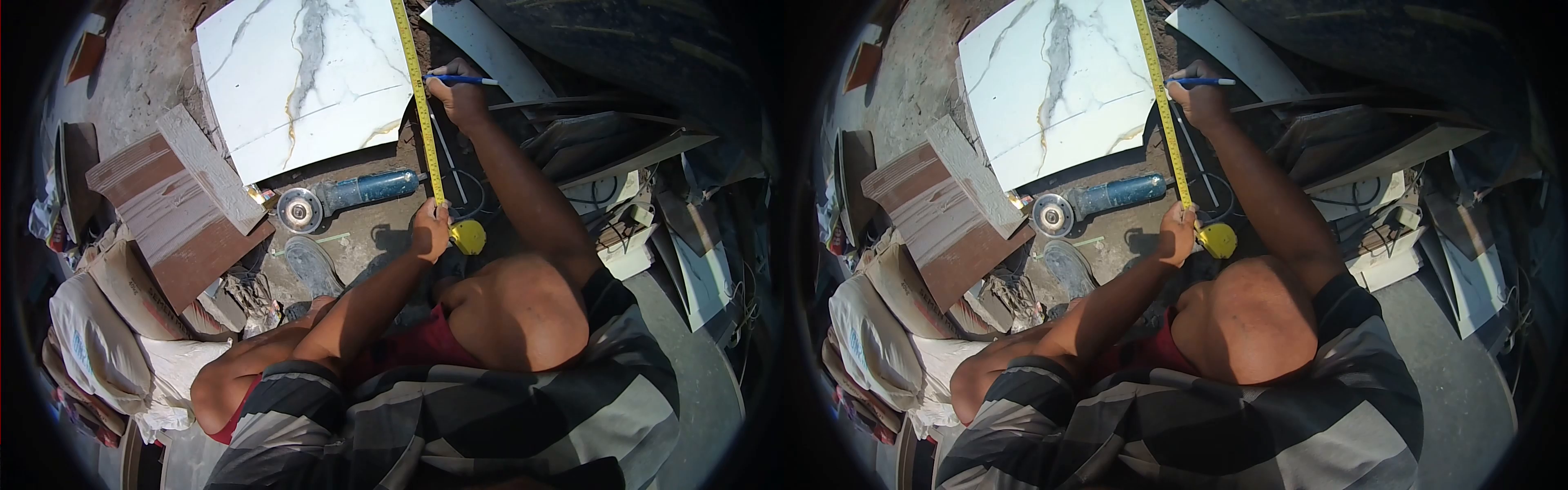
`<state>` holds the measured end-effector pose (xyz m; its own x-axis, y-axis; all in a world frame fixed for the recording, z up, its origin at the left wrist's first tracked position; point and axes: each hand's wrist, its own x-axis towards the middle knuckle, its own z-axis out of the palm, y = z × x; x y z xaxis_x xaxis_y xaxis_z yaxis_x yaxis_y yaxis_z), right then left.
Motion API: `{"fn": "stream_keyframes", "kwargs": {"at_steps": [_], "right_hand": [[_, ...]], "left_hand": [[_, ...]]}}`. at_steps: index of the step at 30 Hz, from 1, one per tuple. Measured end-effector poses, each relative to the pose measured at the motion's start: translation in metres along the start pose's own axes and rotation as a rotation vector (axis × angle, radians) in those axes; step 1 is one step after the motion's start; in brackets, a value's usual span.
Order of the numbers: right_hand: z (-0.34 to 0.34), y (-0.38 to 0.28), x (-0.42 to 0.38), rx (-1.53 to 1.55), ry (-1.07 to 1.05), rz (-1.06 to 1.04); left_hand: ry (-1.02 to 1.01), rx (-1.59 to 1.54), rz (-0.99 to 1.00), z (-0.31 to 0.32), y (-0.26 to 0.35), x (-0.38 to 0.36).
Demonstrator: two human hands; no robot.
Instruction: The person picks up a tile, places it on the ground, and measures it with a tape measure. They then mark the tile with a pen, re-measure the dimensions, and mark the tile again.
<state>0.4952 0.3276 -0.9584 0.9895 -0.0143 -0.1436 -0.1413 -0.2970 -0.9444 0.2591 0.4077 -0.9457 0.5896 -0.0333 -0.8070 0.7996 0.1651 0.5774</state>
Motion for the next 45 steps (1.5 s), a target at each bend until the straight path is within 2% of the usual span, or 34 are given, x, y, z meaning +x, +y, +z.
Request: {"fn": "stream_keyframes", "kwargs": {"at_steps": [6, 11, 15, 23, 27, 29, 33, 35, 37, 41, 43, 45], "right_hand": [[-0.001, 0.001, 0.0, 0.039, -0.039, -0.021], [0.003, 0.0, -0.001, 0.074, 0.008, 0.032], [0.001, -0.001, -0.001, 0.011, 0.002, -0.011], [0.003, -0.001, 0.0, 0.112, 0.008, 0.024], [0.003, -0.008, 0.0, 0.028, 0.063, 0.005], [0.001, -0.006, 0.0, 0.257, 0.08, 0.227], [-0.003, -0.005, 0.002, 0.167, 0.152, 0.169], [-0.004, -0.013, -0.001, 0.448, 0.227, 0.237], [-0.005, -0.023, -0.002, 0.467, 0.229, 0.256], [-0.001, -0.024, -0.003, 0.537, 0.254, 0.292], [0.0, -0.025, -0.004, 0.519, 0.249, 0.27], [0.001, -0.018, 0.0, 0.499, 0.242, 0.238]], "left_hand": [[-0.004, -0.004, 0.003, 0.0, -0.002, 0.001], [-0.011, -0.001, 0.008, -0.001, -0.001, 0.001], [-0.006, -0.002, 0.009, -0.001, -0.001, 0.001], [-0.013, -0.013, -0.009, 0.0, 0.005, -0.002], [-0.03, -0.026, -0.008, 0.0, 0.01, -0.004], [-0.048, -0.017, -0.021, -0.002, 0.014, -0.006], [-0.077, -0.103, 0.02, -0.005, 0.007, -0.01], [-0.071, -0.173, 0.037, -0.008, 0.002, -0.013], [-0.12, -0.178, 0.118, -0.019, -0.002, -0.016], [-0.152, -0.125, 0.102, -0.036, 0.038, -0.034], [-0.105, -0.103, -0.009, -0.04, 0.058, -0.039], [-0.082, -0.136, 0.065, -0.044, 0.066, -0.032]]}}
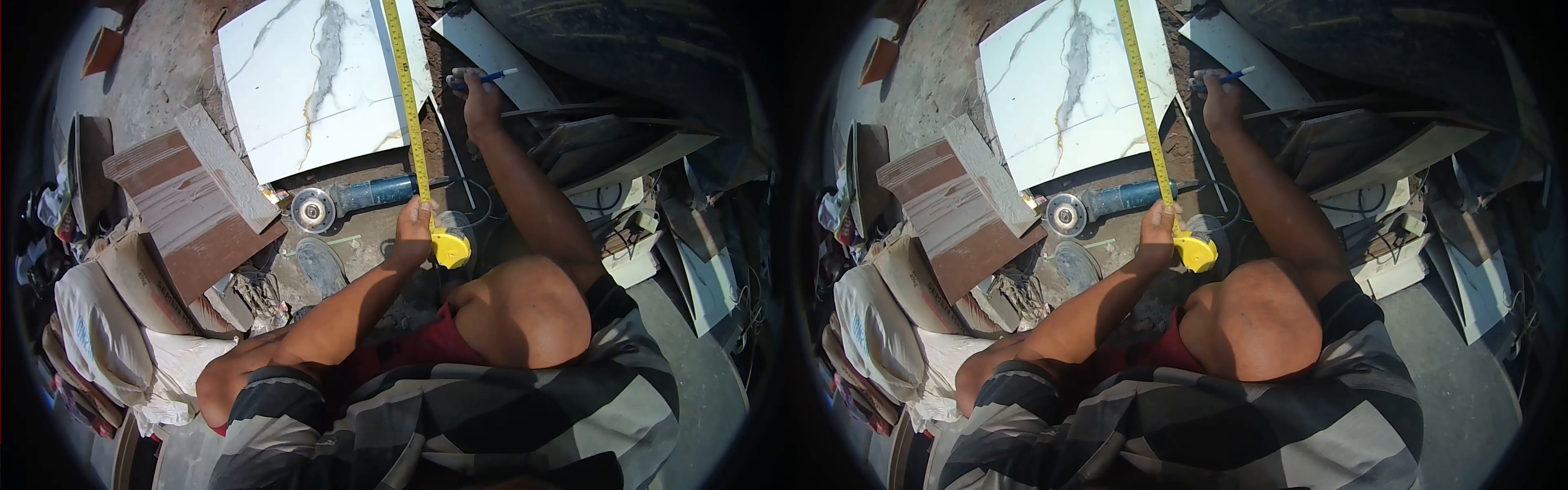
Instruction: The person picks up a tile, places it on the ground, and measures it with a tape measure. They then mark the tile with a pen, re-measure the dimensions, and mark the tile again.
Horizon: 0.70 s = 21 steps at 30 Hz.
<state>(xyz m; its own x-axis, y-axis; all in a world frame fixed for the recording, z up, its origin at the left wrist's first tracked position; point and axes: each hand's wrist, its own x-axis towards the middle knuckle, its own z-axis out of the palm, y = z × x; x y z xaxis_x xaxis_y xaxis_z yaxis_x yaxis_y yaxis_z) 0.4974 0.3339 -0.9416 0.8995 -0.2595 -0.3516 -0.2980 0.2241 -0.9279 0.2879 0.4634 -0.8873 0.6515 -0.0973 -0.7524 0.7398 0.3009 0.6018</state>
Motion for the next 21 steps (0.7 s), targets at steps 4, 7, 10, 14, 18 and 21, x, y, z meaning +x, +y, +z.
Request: {"fn": "stream_keyframes", "kwargs": {"at_steps": [4, 7, 10, 14, 18, 21], "right_hand": [[0.0, -0.004, 0.0, -0.046, -0.095, -0.039], [0.001, -0.004, 0.001, -0.25, -0.111, 0.115], [0.005, -0.012, -0.012, -0.348, -0.104, 0.401], [-0.005, 0.004, -0.028, -0.39, -0.145, 0.741], [-0.023, 0.015, -0.052, -0.589, -0.313, 0.796], [-0.02, -0.006, -0.064, -0.876, -0.396, 0.831]], "left_hand": [[0.025, -0.084, 0.146, -0.019, 0.05, 0.014], [0.036, 0.126, 0.203, -0.056, 0.121, 0.005], [0.038, 0.341, 0.256, -0.118, 0.17, -0.018], [0.091, 0.821, 0.23, -0.216, 0.191, -0.082], [0.131, 1.092, 0.252, -0.278, 0.16, -0.144], [0.241, 1.103, 0.403, -0.294, 0.119, -0.173]]}}
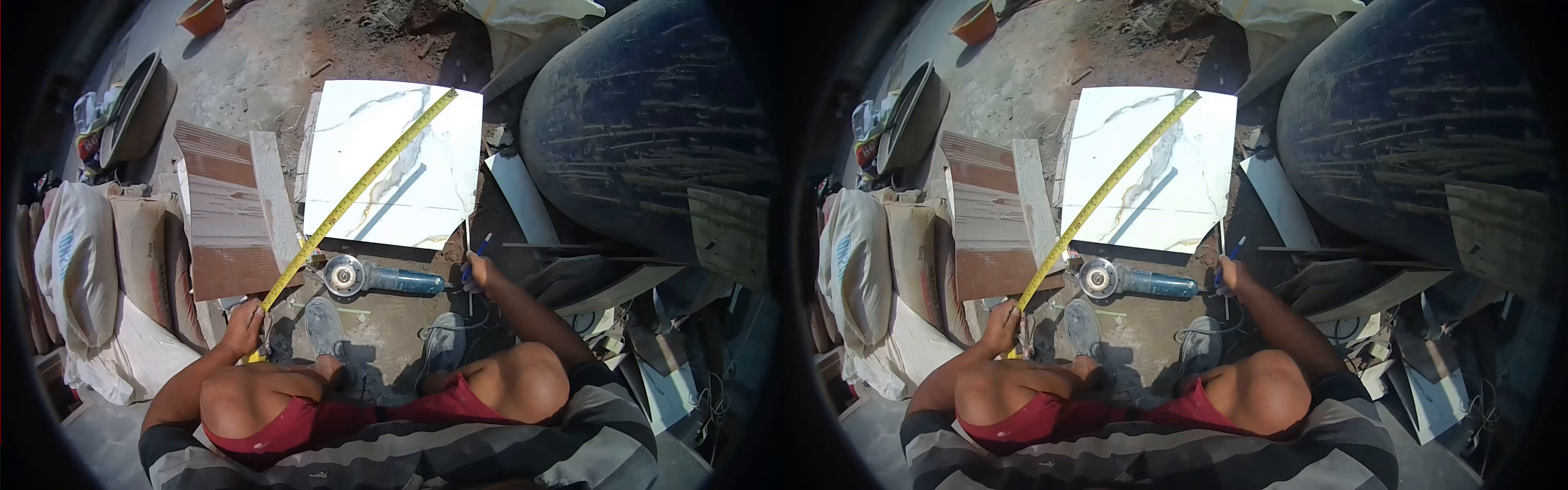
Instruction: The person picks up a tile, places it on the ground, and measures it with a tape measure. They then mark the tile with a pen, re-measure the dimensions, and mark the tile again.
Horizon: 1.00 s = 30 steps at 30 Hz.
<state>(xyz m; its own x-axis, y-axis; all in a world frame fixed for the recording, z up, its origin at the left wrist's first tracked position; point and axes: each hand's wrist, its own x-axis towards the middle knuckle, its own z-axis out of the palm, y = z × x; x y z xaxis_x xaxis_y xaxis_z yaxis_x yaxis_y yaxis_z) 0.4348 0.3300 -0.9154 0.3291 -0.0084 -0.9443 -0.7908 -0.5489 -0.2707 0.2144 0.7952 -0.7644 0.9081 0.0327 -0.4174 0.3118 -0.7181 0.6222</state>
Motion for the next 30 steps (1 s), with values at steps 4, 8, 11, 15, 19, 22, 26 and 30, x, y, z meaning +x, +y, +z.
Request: {"fn": "stream_keyframes", "kwargs": {"at_steps": [4, 8, 11, 15, 19, 22, 26, 30], "right_hand": [[-0.017, 0.022, 0.01, -0.435, -0.118, -0.116], [-0.023, 0.006, -0.012, -0.612, -0.136, -0.188], [-0.024, 0.0, 0.001, -0.718, -0.199, 0.042], [-0.033, 0.023, 0.024, -0.619, -0.195, 0.221], [-0.034, 0.031, 0.023, -0.624, -0.218, 0.217], [-0.04, 0.035, 0.024, -0.605, -0.129, 0.223], [-0.042, 0.027, 0.013, -0.702, -0.15, 0.198], [-0.033, -0.007, -0.016, -0.822, -0.217, 0.146]], "left_hand": [[0.19, 0.04, -0.2, 0.073, -0.101, -0.057], [0.34, -0.05, -0.374, 0.133, -0.113, -0.063], [0.432, -0.098, -0.439, 0.17, -0.115, -0.057], [0.486, -0.159, -0.53, 0.205, -0.114, -0.086], [0.55, -0.24, -0.646, 0.225, -0.096, -0.122], [0.582, -0.295, -0.687, 0.232, -0.092, -0.132], [0.64, -0.356, -0.741, 0.236, -0.091, -0.154], [0.734, -0.442, -0.792, 0.229, -0.089, -0.18]]}}
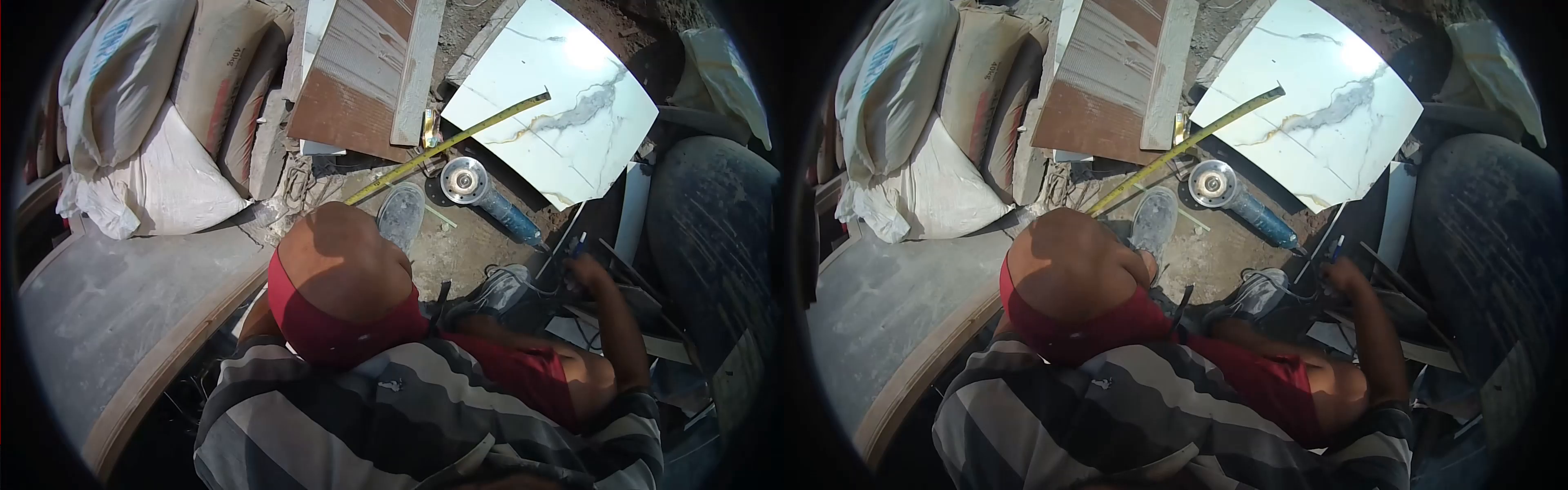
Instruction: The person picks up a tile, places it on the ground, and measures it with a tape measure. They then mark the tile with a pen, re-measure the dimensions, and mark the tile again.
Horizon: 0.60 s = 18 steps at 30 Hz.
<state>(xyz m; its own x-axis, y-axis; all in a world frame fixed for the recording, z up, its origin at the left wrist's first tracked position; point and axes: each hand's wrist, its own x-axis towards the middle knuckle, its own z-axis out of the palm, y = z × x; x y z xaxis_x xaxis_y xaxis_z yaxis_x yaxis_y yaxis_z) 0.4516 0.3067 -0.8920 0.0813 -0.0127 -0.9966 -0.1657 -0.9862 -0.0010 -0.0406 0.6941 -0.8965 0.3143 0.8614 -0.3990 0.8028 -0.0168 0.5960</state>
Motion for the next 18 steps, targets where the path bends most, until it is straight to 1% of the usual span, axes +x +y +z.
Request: {"fn": "stream_keyframes", "kwargs": {"at_steps": [3, 6, 8, 9, 10, 11, 12, 14, 16, 18], "right_hand": [[0.001, -0.001, 0.0, -0.086, 0.001, -0.053], [0.005, -0.006, -0.004, -0.177, 0.0, -0.024], [0.003, -0.015, -0.008, -0.345, -0.078, -0.222], [0.004, -0.027, -0.013, -0.351, -0.08, -0.23], [0.005, -0.036, -0.02, -0.494, -0.07, -0.241], [0.007, -0.051, -0.032, -0.634, -0.058, -0.251], [0.007, -0.065, -0.046, -0.632, -0.058, -0.248], [0.008, -0.103, -0.084, -0.804, -0.092, -0.319], [0.013, -0.135, -0.112, -0.822, -0.151, -0.429], [0.026, -0.159, -0.124, -0.679, -0.301, -0.529]], "left_hand": [[0.093, -0.098, -0.041, -0.024, -0.003, 0.001], [0.195, -0.176, -0.063, -0.046, -0.008, 0.021], [0.252, -0.217, -0.073, -0.061, -0.014, 0.047], [0.274, -0.233, -0.077, -0.063, -0.019, 0.06], [0.28, -0.232, -0.081, -0.062, -0.024, 0.068], [0.311, -0.311, -0.1, -0.059, -0.03, 0.08], [0.336, -0.39, -0.118, -0.056, -0.036, 0.094], [0.37, -0.547, -0.161, -0.046, -0.041, 0.116], [0.38, -0.702, -0.214, -0.031, -0.05, 0.125], [0.362, -0.723, -0.279, -0.021, -0.052, 0.119]]}}
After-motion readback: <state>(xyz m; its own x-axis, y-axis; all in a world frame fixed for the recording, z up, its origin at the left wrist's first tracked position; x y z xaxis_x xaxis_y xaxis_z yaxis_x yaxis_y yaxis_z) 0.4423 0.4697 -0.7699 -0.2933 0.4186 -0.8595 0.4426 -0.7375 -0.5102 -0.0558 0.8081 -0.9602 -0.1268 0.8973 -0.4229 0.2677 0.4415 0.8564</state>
